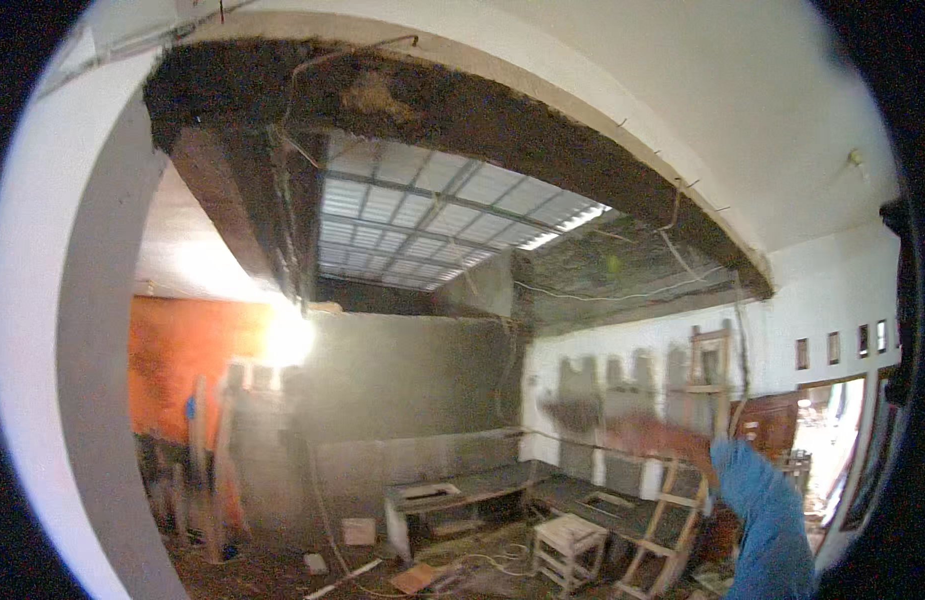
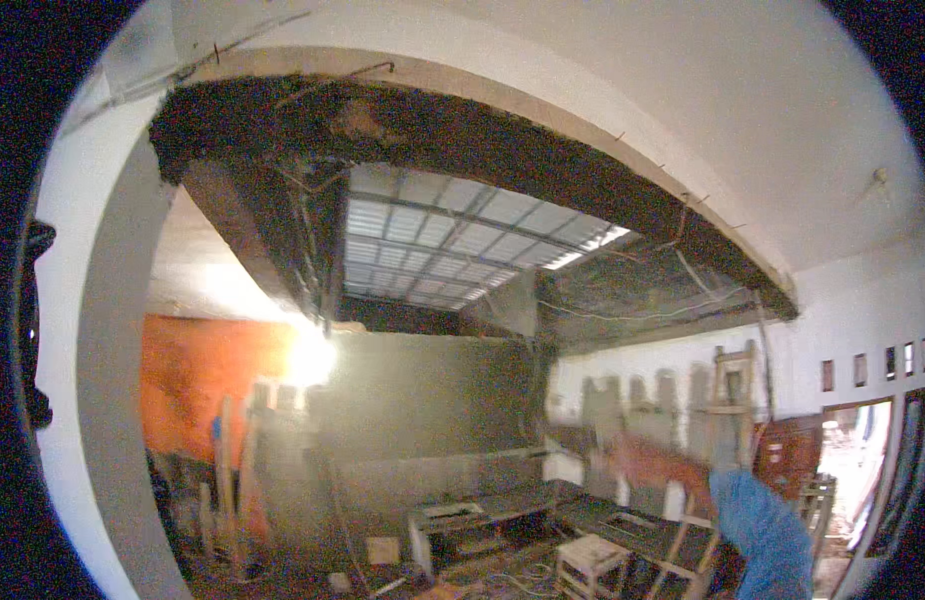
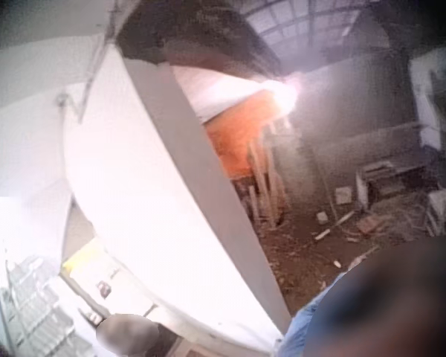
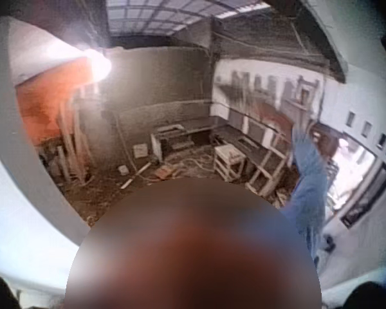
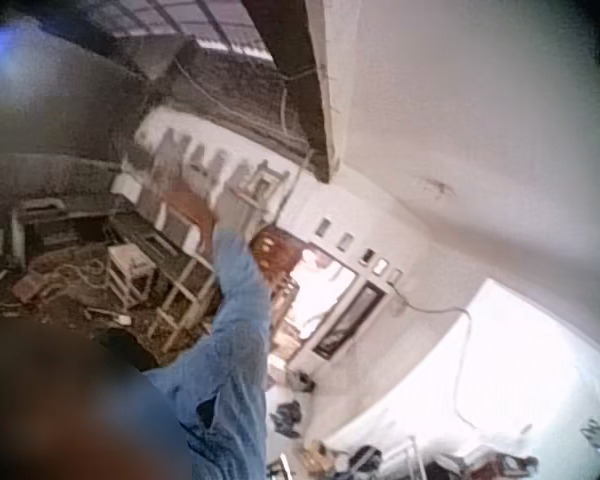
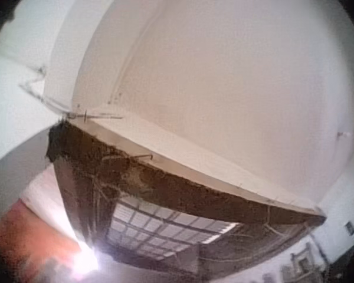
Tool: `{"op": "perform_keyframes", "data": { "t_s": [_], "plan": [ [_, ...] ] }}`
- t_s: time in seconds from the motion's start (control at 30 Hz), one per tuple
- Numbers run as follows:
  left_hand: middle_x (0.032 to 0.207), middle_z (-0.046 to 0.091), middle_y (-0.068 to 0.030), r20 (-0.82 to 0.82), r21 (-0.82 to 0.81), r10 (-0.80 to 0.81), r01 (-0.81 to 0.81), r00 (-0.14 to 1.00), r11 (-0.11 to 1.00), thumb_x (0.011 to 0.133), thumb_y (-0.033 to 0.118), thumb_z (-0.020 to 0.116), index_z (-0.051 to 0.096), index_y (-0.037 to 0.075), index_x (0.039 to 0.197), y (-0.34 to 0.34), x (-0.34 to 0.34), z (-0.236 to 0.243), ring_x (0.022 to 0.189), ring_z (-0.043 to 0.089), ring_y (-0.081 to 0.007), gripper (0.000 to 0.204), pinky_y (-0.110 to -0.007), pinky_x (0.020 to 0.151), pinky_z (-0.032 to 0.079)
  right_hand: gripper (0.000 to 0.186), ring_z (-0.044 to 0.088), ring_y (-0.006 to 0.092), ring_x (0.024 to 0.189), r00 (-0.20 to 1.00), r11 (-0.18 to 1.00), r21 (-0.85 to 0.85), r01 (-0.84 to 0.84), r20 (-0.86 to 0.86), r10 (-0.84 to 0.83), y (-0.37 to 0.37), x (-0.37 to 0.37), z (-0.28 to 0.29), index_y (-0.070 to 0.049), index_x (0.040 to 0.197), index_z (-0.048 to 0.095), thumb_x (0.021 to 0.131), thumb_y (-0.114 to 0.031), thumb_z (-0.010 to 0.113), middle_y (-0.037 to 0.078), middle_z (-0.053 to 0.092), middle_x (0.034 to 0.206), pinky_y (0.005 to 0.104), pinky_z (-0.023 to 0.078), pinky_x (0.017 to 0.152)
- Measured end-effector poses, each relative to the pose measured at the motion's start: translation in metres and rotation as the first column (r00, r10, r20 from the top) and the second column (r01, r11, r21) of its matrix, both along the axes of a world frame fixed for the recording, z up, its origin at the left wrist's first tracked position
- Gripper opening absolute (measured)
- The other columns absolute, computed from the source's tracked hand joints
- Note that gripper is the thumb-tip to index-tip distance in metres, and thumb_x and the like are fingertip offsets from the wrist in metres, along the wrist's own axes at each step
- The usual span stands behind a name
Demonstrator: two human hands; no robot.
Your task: The person scoops wet plaster from a bucket with a trowel and applies it to the ceiling, smoothing the surface repeatedly. The person works in a construction area with exposed ceiling beams and scattered materials.
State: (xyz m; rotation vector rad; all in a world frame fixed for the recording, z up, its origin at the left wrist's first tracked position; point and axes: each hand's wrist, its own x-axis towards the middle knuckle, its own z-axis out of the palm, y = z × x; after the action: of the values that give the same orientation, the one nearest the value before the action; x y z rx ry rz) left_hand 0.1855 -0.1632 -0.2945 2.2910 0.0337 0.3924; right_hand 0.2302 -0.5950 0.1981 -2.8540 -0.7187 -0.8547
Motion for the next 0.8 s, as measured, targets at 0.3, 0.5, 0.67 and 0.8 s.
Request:
{"op": "perform_keyframes", "data": {
  "t_s": [0.3,0.5,0.67,0.8],
  "plan": [
    [0.069,0.066,-0.0073,-0.003,-0.573,0.218,-0.181,0.976,0.800,0.062,0.019,0.078,0.070,0.005,0.075,0.035,0.000,-0.031,0.061,0.061,-0.0165,0.021,-0.034,0.052,0.047,0.038,0.062,0.0340,0.101,0.513,0.744,-0.052,-0.667,-0.755,0.408,0.087,0.075,-0.320,-0.004,0.117,0.055,0.093,-0.032,0.049,0.020,0.059,0.119,0.0483,0.046,0.088],
    [0.059,0.061,-0.0042,0.084,-0.508,0.320,-0.235,0.944,0.828,0.062,0.014,0.075,0.068,0.003,0.072,0.045,-0.045,0.065,0.055,0.057,-0.0141,0.017,-0.033,0.048,0.045,0.023,0.069,0.0327,0.071,0.610,0.519,-0.322,-0.791,-0.369,0.701,0.195,0.032,-0.332,-0.003,0.087,0.067,0.082,-0.021,0.054,0.016,0.068,0.076,0.0451,0.055,0.057],
    [0.061,0.062,-0.0108,0.144,-0.383,0.502,-0.420,0.853,0.823,0.063,0.025,0.073,0.068,0.002,0.075,0.027,-0.079,0.119,0.057,0.060,-0.0192,0.026,-0.035,0.053,0.048,0.017,0.067,0.0316,0.063,0.746,0.565,-0.498,-0.658,-0.335,0.575,0.246,0.010,-0.357,-0.005,0.070,0.067,0.075,-0.020,0.062,0.015,0.066,0.067,0.0461,0.054,0.051],
    [0.074,0.067,-0.0157,0.269,-0.683,0.555,-0.250,0.787,0.686,0.067,0.032,0.070,0.068,0.005,0.076,0.045,-0.093,0.094,0.070,0.065,-0.0300,0.029,-0.043,0.062,0.050,0.015,0.063,0.0278,0.059,0.673,0.528,-0.438,-0.728,-0.304,0.675,0.255,0.012,-0.387,-0.006,0.068,0.064,0.076,-0.018,0.061,0.013,0.062,0.066,0.0430,0.050,0.048]
  ]
}}
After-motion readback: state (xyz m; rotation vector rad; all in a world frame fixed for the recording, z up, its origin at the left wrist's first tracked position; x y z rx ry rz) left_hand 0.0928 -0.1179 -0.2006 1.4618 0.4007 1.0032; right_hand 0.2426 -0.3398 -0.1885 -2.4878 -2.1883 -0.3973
